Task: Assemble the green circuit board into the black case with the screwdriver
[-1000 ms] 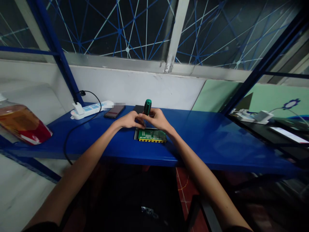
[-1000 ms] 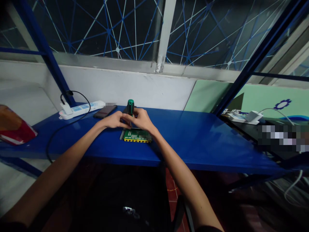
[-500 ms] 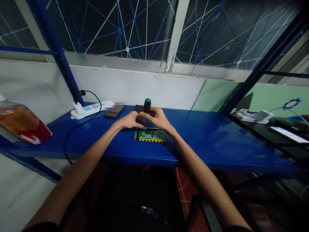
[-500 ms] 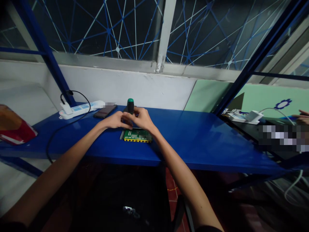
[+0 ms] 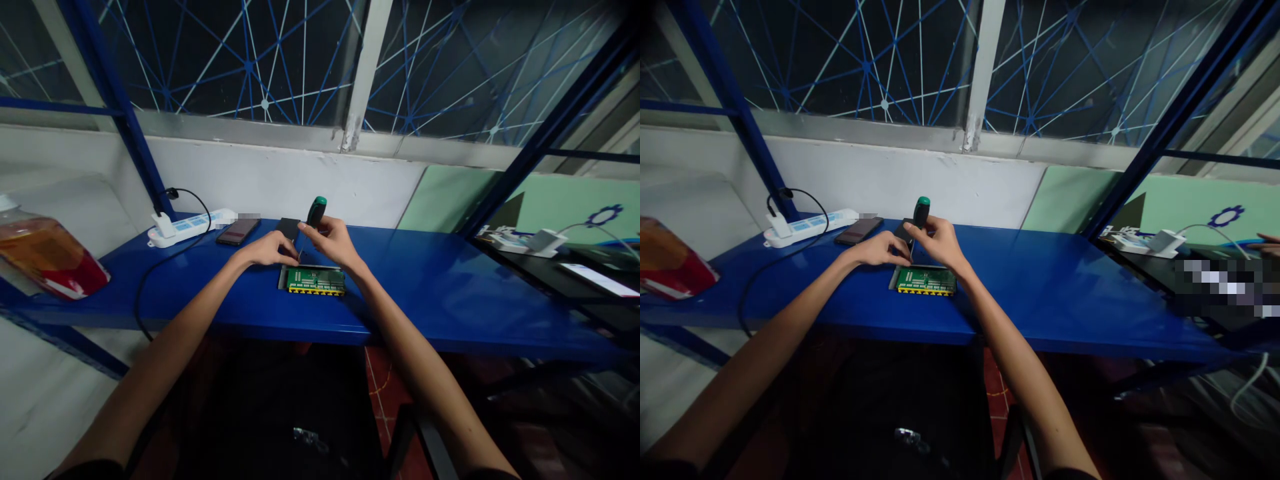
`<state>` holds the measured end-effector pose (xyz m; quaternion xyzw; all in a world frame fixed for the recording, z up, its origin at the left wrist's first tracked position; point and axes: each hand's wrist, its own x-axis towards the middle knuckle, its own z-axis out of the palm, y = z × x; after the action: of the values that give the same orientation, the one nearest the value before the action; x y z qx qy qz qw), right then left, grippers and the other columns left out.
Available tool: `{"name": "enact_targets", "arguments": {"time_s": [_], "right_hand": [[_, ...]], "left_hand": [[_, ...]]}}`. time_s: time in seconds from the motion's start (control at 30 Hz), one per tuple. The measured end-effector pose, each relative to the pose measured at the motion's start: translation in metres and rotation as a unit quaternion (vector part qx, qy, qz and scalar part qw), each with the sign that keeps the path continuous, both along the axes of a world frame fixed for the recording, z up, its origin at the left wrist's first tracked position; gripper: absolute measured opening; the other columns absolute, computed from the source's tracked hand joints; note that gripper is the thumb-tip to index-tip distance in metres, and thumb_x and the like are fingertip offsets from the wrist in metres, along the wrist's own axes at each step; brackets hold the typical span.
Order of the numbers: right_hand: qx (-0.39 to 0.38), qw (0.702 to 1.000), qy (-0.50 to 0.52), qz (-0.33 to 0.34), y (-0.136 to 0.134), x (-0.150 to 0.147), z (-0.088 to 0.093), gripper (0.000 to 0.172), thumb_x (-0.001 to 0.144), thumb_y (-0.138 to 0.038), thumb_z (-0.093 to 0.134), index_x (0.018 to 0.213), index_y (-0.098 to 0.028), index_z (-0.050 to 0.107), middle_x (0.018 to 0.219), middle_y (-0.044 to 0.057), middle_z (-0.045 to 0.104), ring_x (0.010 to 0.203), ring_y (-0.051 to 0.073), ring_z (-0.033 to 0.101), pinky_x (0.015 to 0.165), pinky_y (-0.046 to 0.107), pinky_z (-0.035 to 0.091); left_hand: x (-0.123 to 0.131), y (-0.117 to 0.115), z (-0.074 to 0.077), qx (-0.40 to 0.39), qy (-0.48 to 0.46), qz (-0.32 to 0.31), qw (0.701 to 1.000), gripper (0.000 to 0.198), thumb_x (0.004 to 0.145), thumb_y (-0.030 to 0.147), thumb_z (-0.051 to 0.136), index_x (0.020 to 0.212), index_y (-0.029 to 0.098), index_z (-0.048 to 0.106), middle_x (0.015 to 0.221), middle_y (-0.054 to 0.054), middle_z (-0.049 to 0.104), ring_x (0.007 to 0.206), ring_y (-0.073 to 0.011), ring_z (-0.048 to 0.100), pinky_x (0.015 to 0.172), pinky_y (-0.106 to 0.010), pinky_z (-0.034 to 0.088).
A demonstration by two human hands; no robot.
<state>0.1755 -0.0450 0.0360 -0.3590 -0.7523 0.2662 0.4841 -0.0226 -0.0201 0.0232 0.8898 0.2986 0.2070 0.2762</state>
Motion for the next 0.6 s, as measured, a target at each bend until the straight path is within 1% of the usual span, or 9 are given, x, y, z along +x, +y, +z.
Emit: {"name": "enact_targets", "arguments": {"time_s": [0.07,0.17,0.23,0.3,0.37,0.43,0.6], "right_hand": [[0.004,1.0,0.015,-0.018,0.001,0.0,0.0,0.041,0.082,-0.058,0.059,0.069,-0.021,0.05,0.058,-0.003,0.042,0.054,0.011,0.038,0.052,0.029,0.03],[0.019,0.997,0.038,-0.061,0.001,0.001,0.002,0.041,0.082,-0.059,0.058,0.071,-0.02,0.052,0.059,-0.002,0.044,0.056,0.012,0.039,0.053,0.029,0.031],[0.032,0.994,0.048,-0.088,0.001,0.002,0.004,0.041,0.082,-0.059,0.058,0.069,-0.021,0.051,0.059,-0.002,0.045,0.056,0.012,0.039,0.053,0.029,0.032],[0.041,0.993,0.046,-0.103,0.001,0.004,0.005,0.042,0.082,-0.059,0.058,0.066,-0.021,0.048,0.058,-0.002,0.045,0.055,0.012,0.039,0.054,0.029,0.032],[0.045,0.992,0.033,-0.113,0.001,0.005,0.005,0.043,0.082,-0.06,0.057,0.065,-0.022,0.047,0.058,-0.002,0.045,0.055,0.012,0.04,0.054,0.03,0.032],[0.051,0.991,0.019,-0.124,0.002,0.006,0.005,0.043,0.082,-0.06,0.057,0.065,-0.022,0.047,0.058,-0.002,0.046,0.055,0.012,0.04,0.055,0.03,0.032],[0.067,0.984,-0.015,-0.165,0.006,0.011,0.005,0.042,0.083,-0.059,0.055,0.064,-0.022,0.049,0.059,0.0,0.05,0.055,0.013,0.043,0.054,0.03,0.031]], "left_hand": [[-0.001,0.002,-0.002,0.018,-0.021,0.027,0.999,0.02,0.077,0.034,0.068,0.081,0.016,0.076,0.086,-0.008,0.074,0.079,-0.0182,0.065,0.074,-0.029,0.046],[-0.004,0.005,-0.003,0.063,-0.04,0.085,0.994,0.02,0.077,0.032,0.066,0.083,0.016,0.076,0.085,-0.008,0.074,0.077,-0.0179,0.064,0.072,-0.029,0.045],[-0.006,0.007,-0.004,0.096,-0.027,0.124,0.987,0.021,0.077,0.031,0.065,0.085,0.016,0.076,0.085,-0.008,0.074,0.075,-0.0182,0.063,0.07,-0.029,0.045],[-0.007,0.01,-0.006,0.119,0.013,0.15,0.981,0.021,0.077,0.029,0.063,0.086,0.016,0.077,0.086,-0.008,0.074,0.076,-0.0191,0.064,0.07,-0.029,0.044],[-0.008,0.012,-0.008,0.132,0.059,0.167,0.975,0.021,0.076,0.028,0.062,0.087,0.018,0.077,0.088,-0.008,0.074,0.077,-0.0204,0.064,0.07,-0.03,0.043],[-0.009,0.013,-0.01,0.14,0.083,0.179,0.97,0.022,0.076,0.027,0.062,0.088,0.019,0.078,0.089,-0.008,0.075,0.078,-0.0215,0.064,0.07,-0.031,0.043],[-0.011,0.015,-0.01,0.144,0.068,0.183,0.97,0.024,0.077,0.029,0.06,0.09,0.021,0.078,0.092,-0.007,0.075,0.078,-0.0213,0.064,0.072,-0.032,0.043]]}}
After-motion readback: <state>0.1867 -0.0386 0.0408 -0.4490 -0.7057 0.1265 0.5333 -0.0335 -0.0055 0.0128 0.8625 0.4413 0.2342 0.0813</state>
